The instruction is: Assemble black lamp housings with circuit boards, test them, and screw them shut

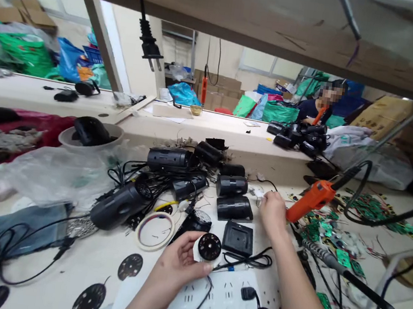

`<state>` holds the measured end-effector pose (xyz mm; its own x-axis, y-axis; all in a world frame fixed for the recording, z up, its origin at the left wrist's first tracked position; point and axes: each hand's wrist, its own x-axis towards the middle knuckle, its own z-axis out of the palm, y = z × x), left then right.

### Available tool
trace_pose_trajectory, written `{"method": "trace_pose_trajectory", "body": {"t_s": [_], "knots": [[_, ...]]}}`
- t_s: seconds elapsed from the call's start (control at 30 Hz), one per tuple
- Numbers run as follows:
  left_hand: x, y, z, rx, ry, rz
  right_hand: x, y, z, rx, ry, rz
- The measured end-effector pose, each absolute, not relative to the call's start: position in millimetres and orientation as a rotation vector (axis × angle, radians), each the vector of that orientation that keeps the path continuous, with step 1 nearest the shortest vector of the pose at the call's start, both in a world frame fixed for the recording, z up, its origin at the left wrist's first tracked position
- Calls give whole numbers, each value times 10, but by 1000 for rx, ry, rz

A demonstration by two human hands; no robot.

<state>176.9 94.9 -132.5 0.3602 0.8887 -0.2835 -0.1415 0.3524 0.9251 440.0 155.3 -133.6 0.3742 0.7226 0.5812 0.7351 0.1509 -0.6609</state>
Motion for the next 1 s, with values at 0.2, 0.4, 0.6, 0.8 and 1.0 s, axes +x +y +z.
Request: {"method": "trace_pose_trajectory", "body": {"t_s": [0.2,0.4,0.6,0.8,1.0], "knots": [[1826,970,-1331,967,894,782,3958,1070,-1002,-1563,-1424,224],[1865,964,-1311,936,882,754,3465,731,-823,-1355,-1733,515],[1839,947,-1296,964,837,785,3398,812,-942,-1359,-1921,372],[1775,960,-1302,963,876,784,3650,892,-977,-1516,-1676,363],[1790,983,-1287,970,874,787,3493,655,-804,-1304,-1781,319]]}}
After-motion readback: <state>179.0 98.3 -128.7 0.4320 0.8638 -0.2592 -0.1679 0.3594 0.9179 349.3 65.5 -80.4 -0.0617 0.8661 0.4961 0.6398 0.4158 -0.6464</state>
